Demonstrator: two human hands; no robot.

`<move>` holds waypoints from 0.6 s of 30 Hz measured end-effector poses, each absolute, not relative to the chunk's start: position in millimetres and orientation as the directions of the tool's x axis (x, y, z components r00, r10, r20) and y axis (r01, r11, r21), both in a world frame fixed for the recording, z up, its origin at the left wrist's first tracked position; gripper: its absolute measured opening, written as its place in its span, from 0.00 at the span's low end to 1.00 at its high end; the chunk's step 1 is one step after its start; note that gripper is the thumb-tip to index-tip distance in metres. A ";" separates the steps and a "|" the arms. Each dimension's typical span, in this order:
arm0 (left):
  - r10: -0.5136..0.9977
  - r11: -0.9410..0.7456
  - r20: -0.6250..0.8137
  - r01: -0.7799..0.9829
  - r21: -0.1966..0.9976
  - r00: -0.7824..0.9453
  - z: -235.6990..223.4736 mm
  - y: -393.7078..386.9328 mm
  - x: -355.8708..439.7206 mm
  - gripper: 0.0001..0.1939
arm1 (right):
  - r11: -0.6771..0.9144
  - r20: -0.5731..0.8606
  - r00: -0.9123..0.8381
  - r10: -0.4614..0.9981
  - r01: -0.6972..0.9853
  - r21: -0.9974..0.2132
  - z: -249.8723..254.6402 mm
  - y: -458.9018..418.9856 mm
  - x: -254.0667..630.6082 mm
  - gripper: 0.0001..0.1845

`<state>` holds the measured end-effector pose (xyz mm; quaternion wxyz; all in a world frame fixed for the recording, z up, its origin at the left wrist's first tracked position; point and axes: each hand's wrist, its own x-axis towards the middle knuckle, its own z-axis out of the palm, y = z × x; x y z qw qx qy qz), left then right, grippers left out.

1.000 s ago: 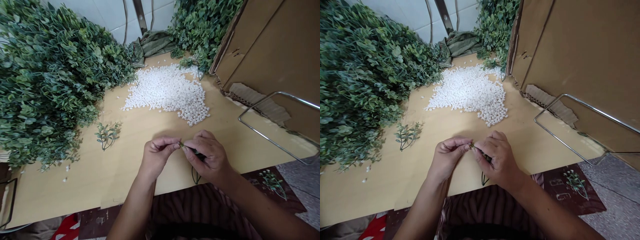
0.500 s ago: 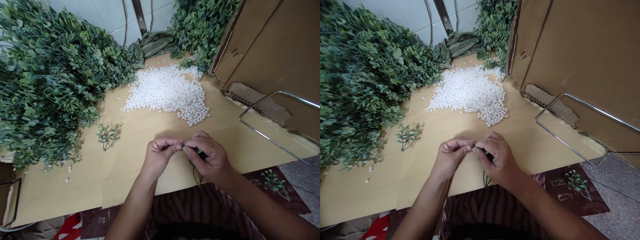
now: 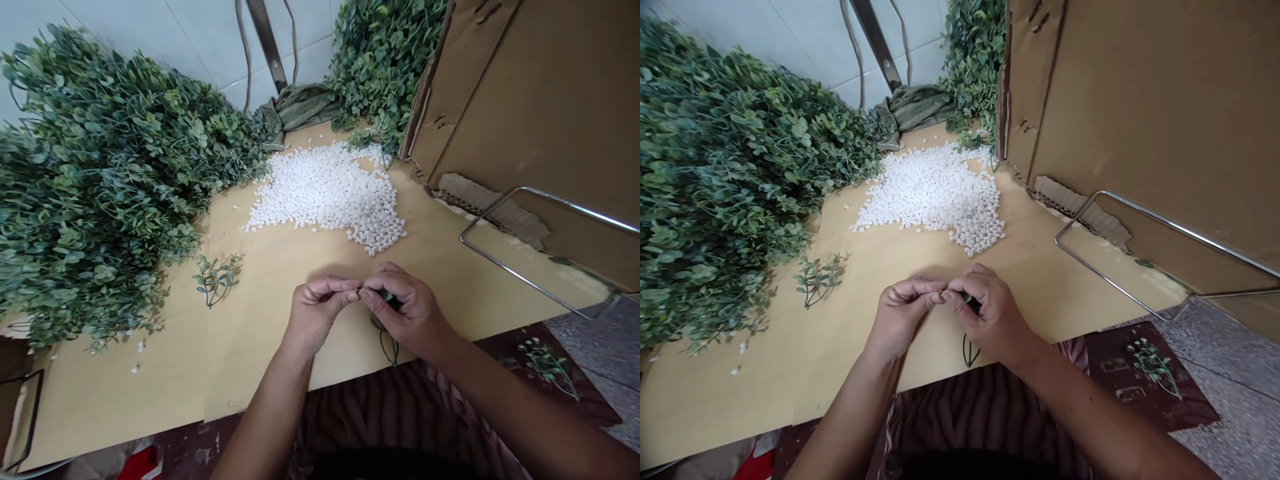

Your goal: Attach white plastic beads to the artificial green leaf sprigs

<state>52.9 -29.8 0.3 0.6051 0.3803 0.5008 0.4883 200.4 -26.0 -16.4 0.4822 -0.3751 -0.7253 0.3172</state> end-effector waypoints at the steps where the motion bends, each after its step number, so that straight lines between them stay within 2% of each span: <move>1: 0.970 0.240 -0.240 -0.206 0.949 0.024 0.0 -29.7 52.4 0.09 | 0.515 0.459 -0.260 0.850 0.226 -0.826 -16.0 -25.7 201.0 0.07; 6: 0.971 0.238 -0.229 -0.213 0.948 0.066 -1.0 -30.1 51.1 0.09 | 0.496 0.444 -0.270 0.855 0.170 -0.852 -15.1 -26.9 203.9 0.08; 11: 0.979 0.206 -0.200 -0.249 0.946 0.050 0.2 -32.3 53.4 0.08 | 0.431 0.386 -0.236 0.892 0.191 -0.882 -15.7 -30.0 205.0 0.07; 18: 0.979 0.199 -0.204 -0.244 0.949 0.007 -1.5 -34.4 57.1 0.07 | 0.439 0.386 -0.245 0.889 0.225 -0.870 -16.8 -28.3 205.1 0.08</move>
